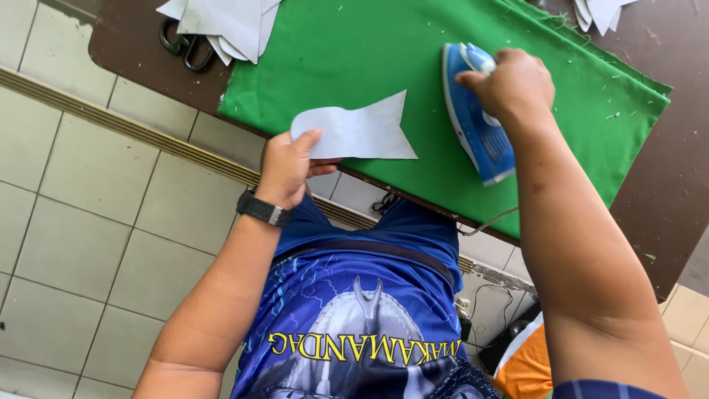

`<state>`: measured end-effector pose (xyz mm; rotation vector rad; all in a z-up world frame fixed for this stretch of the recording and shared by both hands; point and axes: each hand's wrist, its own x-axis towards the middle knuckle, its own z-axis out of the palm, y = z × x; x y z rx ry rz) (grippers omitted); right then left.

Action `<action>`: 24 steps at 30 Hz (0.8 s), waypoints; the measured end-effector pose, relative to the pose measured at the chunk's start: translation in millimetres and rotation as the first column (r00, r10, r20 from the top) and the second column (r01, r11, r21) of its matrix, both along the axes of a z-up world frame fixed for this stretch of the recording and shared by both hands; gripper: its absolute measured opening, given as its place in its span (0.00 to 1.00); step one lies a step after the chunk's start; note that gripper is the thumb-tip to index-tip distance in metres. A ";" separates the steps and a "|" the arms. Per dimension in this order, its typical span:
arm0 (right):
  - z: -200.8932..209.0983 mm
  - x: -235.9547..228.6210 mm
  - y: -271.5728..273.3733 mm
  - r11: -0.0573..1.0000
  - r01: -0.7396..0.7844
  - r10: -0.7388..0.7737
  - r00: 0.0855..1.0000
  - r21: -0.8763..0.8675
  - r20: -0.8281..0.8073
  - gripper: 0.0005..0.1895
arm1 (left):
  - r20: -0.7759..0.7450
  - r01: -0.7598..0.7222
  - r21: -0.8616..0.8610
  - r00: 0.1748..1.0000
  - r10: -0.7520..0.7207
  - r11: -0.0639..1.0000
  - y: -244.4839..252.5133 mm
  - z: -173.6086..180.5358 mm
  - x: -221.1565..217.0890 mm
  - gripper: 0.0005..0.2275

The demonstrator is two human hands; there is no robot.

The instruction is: The person is ironing white fabric patterns onto a green fabric sheet on a work table.

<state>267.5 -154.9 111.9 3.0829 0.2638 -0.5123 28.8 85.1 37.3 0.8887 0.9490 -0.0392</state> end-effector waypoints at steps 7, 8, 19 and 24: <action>11.7 -19.6 -94.2 0.983 0.174 -0.176 0.984 -0.061 -0.038 0.42 | 0.330 0.071 -0.150 0.944 -0.018 0.986 -78.0 105.9 73.6 0.18; 15.7 -23.1 -105.1 0.976 0.200 -0.205 0.978 -0.082 -0.046 0.42 | 0.403 0.067 -0.225 0.915 0.030 0.972 -86.0 124.2 78.0 0.17; 57.9 -70.1 -99.3 0.989 0.131 -0.126 0.990 -0.065 0.062 0.38 | 0.026 0.015 -0.132 1.000 -0.012 0.991 -91.7 -24.3 -21.9 0.11; 55.7 -122.8 -28.5 0.995 -0.095 0.095 0.992 0.001 0.087 0.31 | 0.006 0.144 -0.131 0.989 -0.145 0.981 -87.8 -38.5 -30.7 0.14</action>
